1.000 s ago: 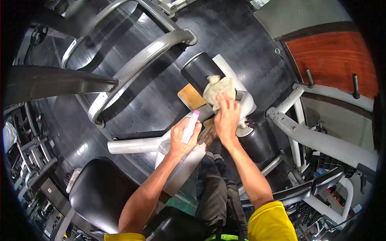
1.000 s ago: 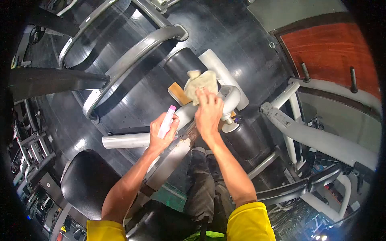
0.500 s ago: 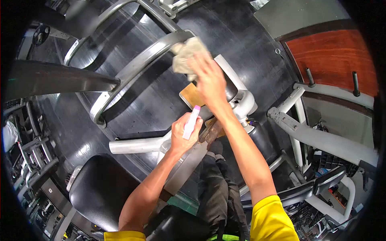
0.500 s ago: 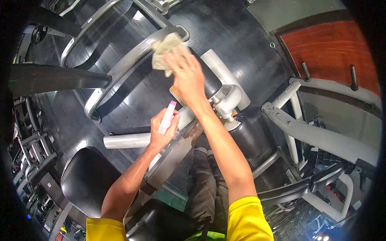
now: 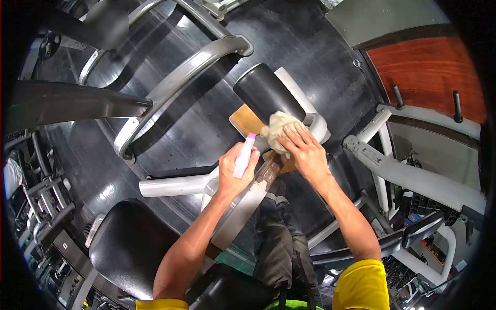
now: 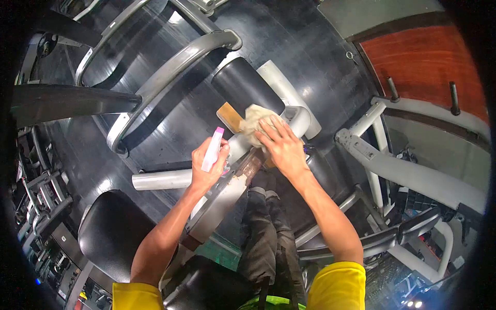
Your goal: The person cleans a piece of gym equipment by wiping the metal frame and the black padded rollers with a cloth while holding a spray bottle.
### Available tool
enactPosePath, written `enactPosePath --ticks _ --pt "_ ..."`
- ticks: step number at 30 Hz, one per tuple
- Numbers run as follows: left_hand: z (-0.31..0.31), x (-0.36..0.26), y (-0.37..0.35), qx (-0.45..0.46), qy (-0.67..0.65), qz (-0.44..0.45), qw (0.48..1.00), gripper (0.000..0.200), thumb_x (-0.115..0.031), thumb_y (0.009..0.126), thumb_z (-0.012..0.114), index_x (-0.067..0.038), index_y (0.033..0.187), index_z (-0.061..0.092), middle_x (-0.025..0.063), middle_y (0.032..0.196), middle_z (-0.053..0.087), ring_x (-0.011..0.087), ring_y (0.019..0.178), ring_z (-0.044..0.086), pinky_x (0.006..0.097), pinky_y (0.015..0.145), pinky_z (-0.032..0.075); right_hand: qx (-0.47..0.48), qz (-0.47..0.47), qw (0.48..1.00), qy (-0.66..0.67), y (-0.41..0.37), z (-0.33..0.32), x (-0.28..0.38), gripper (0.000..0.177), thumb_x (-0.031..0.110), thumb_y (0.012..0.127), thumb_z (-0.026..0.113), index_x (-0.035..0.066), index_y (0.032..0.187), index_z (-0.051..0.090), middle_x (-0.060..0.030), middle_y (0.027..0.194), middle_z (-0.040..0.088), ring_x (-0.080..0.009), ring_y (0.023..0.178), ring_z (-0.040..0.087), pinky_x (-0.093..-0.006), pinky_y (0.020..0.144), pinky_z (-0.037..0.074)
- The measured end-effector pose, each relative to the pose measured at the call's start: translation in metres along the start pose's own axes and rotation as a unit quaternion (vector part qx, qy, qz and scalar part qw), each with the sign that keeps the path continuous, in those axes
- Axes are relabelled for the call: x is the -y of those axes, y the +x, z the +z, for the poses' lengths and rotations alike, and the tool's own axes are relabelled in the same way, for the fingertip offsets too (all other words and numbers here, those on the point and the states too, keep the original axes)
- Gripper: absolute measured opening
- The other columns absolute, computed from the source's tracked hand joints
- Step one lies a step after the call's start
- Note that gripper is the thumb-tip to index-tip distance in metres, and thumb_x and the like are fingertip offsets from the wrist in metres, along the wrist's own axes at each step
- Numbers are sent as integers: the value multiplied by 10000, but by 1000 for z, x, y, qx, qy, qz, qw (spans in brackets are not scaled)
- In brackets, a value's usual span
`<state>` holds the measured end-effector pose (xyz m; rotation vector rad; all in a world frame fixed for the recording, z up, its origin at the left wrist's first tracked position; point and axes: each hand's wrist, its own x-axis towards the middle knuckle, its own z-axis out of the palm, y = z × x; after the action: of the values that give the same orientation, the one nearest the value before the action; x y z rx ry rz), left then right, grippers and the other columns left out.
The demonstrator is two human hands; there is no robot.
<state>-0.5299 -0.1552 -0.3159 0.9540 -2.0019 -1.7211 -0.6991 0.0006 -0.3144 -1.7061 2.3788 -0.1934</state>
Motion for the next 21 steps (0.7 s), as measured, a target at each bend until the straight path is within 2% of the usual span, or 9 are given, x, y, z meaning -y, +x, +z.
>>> enactPosePath --ticks 1,2,5,6,9,11,13,16,21 --pt "0 0 -2 2 4 -2 1000 88 -91 917 664 -15 956 648 23 666 608 73 522 559 259 489 460 -8 3 1000 17 -1 -13 1 504 13 764 623 198 1231 654 -28 1400 572 -264 1326 513 -406 1096 446" --pt "0 0 -2 5 7 -1 1000 85 -90 915 664 -15 953 648 20 654 603 72 514 555 259 480 456 -10 4 1000 15 1 -19 -1 504 13 764 623 198 1231 654 -28 1400 572 -264 1326 513 -406 1096 446" --pt "3 1 -4 10 11 -6 1000 93 -106 921 668 -17 943 648 14 635 591 66 507 547 261 466 450 -6 102 970 220 9 -34 -5 562 -71 768 525 169 1265 629 -92 1235 670 -321 1154 634 -395 932 551" --pt "3 1 -5 13 2 -16 1000 97 -111 925 668 -18 939 647 13 636 589 64 509 547 260 466 450 -5 102 970 222 17 -41 -5 562 -71 768 525 169 1265 629 -92 1235 670 -321 1154 634 -395 932 551" --pt "3 3 -5 18 3 -4 1000 104 -120 931 666 -18 939 647 13 634 588 64 507 546 258 466 448 -87 253 895 358 46 -37 -10 485 -22 828 497 81 1291 599 -152 1223 667 -360 1050 662 -399 901 522" --pt "2 2 -5 16 12 3 1000 105 -119 932 664 -16 941 646 13 637 590 65 511 548 257 466 448 -258 128 907 307 80 -30 -5 471 2 828 518 60 1288 601 -175 1276 634 -349 1106 635 -393 973 494" --pt "2 2 -5 16 22 10 1000 107 -119 933 662 -14 943 645 14 641 592 67 514 550 257 467 448 -252 68 932 251 116 -20 -2 479 26 820 584 100 1292 609 -174 1403 545 -326 1249 552 -388 1043 453" --pt "1 3 -6 21 15 -14 1000 116 -122 934 660 -8 946 644 22 653 602 73 524 557 260 476 454 -132 44 987 75 158 6 14 622 102 781 700 229 1373 556 -146 1523 415 -352 1331 462 -432 1090 413" --pt "1 1 -3 12 17 5 1000 101 -108 925 659 -10 947 644 35 684 626 85 534 567 265 510 469 -167 59 983 39 154 18 17 683 16 755 672 249 1384 545 -125 1472 479 -341 1365 437 -433 1118 390"
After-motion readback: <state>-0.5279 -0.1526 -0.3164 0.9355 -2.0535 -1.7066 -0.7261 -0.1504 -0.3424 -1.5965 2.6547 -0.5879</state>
